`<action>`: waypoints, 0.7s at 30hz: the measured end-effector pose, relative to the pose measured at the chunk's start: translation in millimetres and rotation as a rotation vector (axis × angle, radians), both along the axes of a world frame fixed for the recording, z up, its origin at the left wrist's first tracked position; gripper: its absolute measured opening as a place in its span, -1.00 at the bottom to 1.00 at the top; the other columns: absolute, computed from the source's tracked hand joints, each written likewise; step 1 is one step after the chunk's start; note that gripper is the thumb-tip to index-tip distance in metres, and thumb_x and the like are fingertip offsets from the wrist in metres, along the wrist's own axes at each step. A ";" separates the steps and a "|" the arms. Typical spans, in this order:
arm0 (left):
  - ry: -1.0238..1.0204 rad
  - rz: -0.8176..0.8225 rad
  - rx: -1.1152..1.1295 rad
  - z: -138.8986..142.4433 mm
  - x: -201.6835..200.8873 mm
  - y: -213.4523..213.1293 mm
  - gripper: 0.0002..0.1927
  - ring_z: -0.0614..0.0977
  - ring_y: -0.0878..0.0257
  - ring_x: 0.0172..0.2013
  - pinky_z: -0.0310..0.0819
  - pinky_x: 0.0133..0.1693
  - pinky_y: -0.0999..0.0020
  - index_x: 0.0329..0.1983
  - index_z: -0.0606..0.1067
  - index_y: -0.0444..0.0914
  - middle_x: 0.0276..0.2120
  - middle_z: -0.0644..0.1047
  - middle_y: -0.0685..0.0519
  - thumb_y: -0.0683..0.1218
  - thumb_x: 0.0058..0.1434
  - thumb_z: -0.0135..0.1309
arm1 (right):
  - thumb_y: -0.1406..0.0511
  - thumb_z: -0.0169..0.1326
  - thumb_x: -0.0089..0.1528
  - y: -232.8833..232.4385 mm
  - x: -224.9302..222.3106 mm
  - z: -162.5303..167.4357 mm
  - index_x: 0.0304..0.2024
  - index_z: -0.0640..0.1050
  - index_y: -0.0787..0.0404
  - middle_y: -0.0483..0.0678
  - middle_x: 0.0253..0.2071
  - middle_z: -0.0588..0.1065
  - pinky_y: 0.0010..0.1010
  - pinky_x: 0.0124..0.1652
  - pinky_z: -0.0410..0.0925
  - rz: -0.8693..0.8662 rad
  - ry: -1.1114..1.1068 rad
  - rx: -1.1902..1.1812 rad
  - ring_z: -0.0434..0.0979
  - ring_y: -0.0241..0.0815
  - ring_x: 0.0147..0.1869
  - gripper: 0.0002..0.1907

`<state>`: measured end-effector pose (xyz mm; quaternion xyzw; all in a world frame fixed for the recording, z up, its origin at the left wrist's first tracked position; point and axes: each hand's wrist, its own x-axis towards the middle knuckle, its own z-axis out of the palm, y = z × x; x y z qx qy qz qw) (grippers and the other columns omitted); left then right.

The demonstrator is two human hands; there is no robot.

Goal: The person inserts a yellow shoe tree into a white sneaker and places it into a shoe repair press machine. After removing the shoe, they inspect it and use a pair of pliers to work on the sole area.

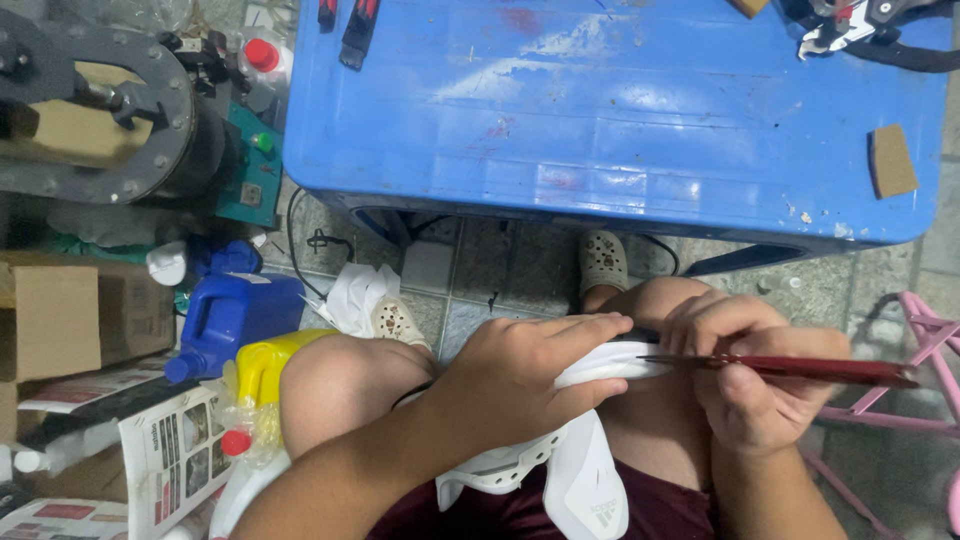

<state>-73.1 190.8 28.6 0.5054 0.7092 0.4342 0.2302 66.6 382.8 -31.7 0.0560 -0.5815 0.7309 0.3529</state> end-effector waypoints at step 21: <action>0.518 -0.107 -0.139 32.4 -16.9 32.3 -0.83 0.60 0.03 -0.64 0.46 -0.55 0.17 -0.68 0.52 -0.24 -0.68 0.50 -0.09 -0.14 -0.02 0.19 | 0.34 -0.08 0.54 -20.2 -17.1 0.7 0.22 0.29 0.15 0.18 0.07 0.45 0.00 0.06 0.55 -0.052 -0.260 -0.460 0.60 0.01 0.01 -0.78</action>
